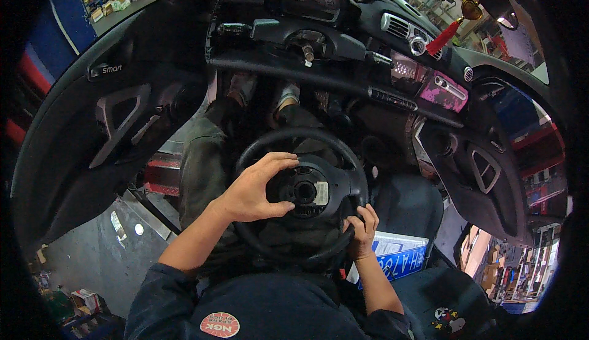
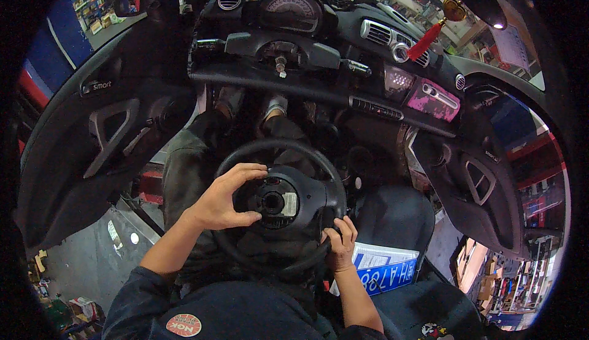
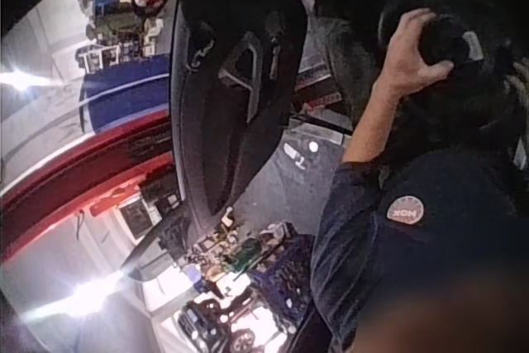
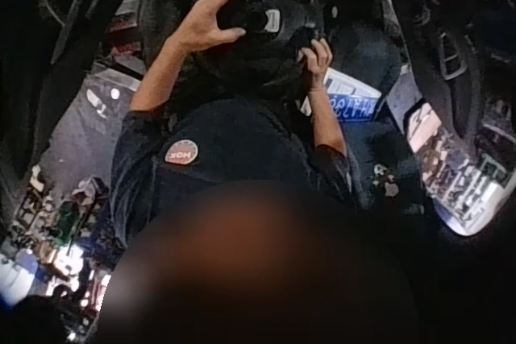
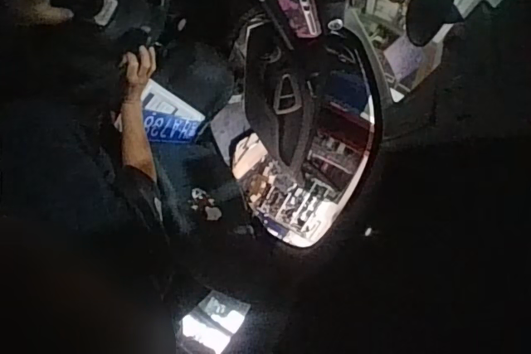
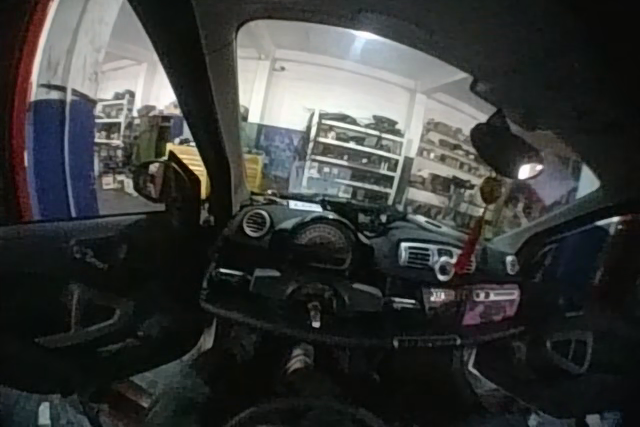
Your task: The person repeatedly removes and reinstalls a car steering wheel in a workshop. They detach the wheel from the steering column, then align and reattach it, repeating this cycle multiple times.
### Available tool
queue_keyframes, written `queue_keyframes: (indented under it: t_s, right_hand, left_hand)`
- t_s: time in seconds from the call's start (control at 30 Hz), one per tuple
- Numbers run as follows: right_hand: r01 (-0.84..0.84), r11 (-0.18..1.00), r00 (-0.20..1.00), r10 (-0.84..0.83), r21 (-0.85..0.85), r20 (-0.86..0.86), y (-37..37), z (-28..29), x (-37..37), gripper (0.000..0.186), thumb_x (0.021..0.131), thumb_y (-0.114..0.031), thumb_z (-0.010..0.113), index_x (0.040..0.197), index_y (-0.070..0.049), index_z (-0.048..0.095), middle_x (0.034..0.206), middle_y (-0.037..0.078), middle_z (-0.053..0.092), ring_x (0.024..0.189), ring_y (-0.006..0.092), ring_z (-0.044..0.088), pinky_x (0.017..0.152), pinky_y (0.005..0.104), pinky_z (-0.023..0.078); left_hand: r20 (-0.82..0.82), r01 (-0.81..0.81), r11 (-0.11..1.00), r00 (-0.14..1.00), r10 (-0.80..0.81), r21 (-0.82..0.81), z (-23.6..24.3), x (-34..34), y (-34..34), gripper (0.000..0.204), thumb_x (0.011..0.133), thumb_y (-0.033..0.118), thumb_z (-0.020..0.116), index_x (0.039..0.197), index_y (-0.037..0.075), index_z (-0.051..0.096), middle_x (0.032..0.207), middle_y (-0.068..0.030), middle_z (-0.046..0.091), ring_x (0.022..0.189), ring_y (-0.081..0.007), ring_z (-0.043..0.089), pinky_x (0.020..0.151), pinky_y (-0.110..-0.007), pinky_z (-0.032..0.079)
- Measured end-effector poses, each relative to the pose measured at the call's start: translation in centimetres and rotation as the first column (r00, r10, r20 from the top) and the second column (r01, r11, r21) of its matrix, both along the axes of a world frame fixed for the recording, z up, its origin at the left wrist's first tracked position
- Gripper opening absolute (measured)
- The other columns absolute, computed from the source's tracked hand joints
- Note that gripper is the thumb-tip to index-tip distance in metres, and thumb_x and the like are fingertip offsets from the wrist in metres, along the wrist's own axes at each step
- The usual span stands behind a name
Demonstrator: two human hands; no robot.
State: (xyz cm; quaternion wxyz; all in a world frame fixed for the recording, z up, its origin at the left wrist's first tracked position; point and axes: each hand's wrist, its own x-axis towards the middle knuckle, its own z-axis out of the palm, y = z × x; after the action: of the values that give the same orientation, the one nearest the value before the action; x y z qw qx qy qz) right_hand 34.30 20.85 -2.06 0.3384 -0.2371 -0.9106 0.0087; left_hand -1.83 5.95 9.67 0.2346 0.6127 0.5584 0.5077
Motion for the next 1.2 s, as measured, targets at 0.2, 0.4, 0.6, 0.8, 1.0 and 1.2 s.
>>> queue_keyframes:
  t_s: [0.2, 0.4, 0.6, 0.8, 1.0, 1.2]
  right_hand:
    - [0.007, 1.0, 1.0, -0.007, -0.002, -0.001, -0.1, -0.2, 0.0, 0.034, 0.08, -0.003, 0.087, 0.109, -0.012, 0.072, 0.134, 0.015, 0.064, 0.136, 0.0432, 0.059, 0.114, 0.0495, 0.05]
    - [0.006, 1.0, 1.0, -0.006, 0.02, -0.004, 0.1, -0.2, -0.1, 0.035, 0.079, -0.004, 0.088, 0.109, -0.012, 0.073, 0.134, 0.015, 0.063, 0.136, 0.0424, 0.059, 0.114, 0.0488, 0.05]
    - [0.002, 1.0, 1.0, -0.003, -0.024, -0.001, -0.3, 0.4, 0.0, 0.034, 0.079, -0.002, 0.087, 0.109, -0.011, 0.072, 0.134, 0.016, 0.063, 0.135, 0.0437, 0.059, 0.113, 0.0497, 0.05]
    - [0.004, 1.0, 1.0, -0.004, -0.024, -0.007, -0.3, 0.5, -0.2, 0.032, 0.08, 0.0, 0.086, 0.107, -0.01, 0.072, 0.132, 0.017, 0.064, 0.133, 0.0452, 0.06, 0.112, 0.0508, 0.051]
    - [0.009, 1.0, 1.0, -0.009, -0.015, -0.014, -0.2, 0.0, 0.1, 0.032, 0.08, -0.001, 0.085, 0.108, -0.01, 0.073, 0.134, 0.016, 0.064, 0.135, 0.0433, 0.06, 0.113, 0.0483, 0.052]
    - [-0.007, 0.999, 1.0, 0.007, -0.047, -0.006, 0.0, -0.3, 0.5, 0.031, 0.082, -0.001, 0.085, 0.109, -0.01, 0.073, 0.137, 0.016, 0.064, 0.138, 0.0429, 0.058, 0.115, 0.0489, 0.05]
  left_hand:
    - [0.013, 0.009, 1.0, 1.0, -0.008, -0.01, -0.3, 0.1, -0.1, 0.077, 0.075, 0.021, 0.091, 0.145, 0.001, 0.065, 0.151, -0.0196, 0.062, 0.141, -0.0351, 0.061, 0.12, -0.044, 0.047]
    - [-0.026, -0.002, 0.999, 1.0, 0.001, -0.032, -0.2, 0.2, -0.2, 0.076, 0.077, 0.024, 0.088, 0.146, 0.001, 0.065, 0.151, -0.0196, 0.062, 0.141, -0.0378, 0.06, 0.12, -0.044, 0.048]
    - [-0.042, -0.034, 0.999, 0.999, 0.033, -0.02, 1.1, 1.0, -0.2, 0.086, 0.075, 0.022, 0.091, 0.152, 0.003, 0.06, 0.155, -0.0196, 0.058, 0.146, -0.0366, 0.056, 0.123, -0.045, 0.045]
    - [-0.298, -0.025, 1.0, 0.954, 0.029, 0.018, 1.5, 2.8, 0.5, 0.089, 0.077, 0.026, 0.094, 0.154, 0.002, 0.057, 0.158, -0.0192, 0.055, 0.144, -0.0383, 0.056, 0.122, -0.046, 0.045]
    - [-0.176, -0.028, 0.999, 0.984, 0.021, -0.034, 1.6, 3.1, 0.4, 0.083, 0.078, 0.022, 0.095, 0.151, 0.004, 0.06, 0.153, -0.0168, 0.058, 0.142, -0.0376, 0.058, 0.12, -0.046, 0.047]
    - [-0.206, -0.052, 0.998, 0.977, 0.055, 0.021, 2.2, 2.9, 1.1, 0.071, 0.076, 0.017, 0.097, 0.14, 0.001, 0.07, 0.143, -0.0166, 0.066, 0.13, -0.0345, 0.068, 0.11, -0.042, 0.056]
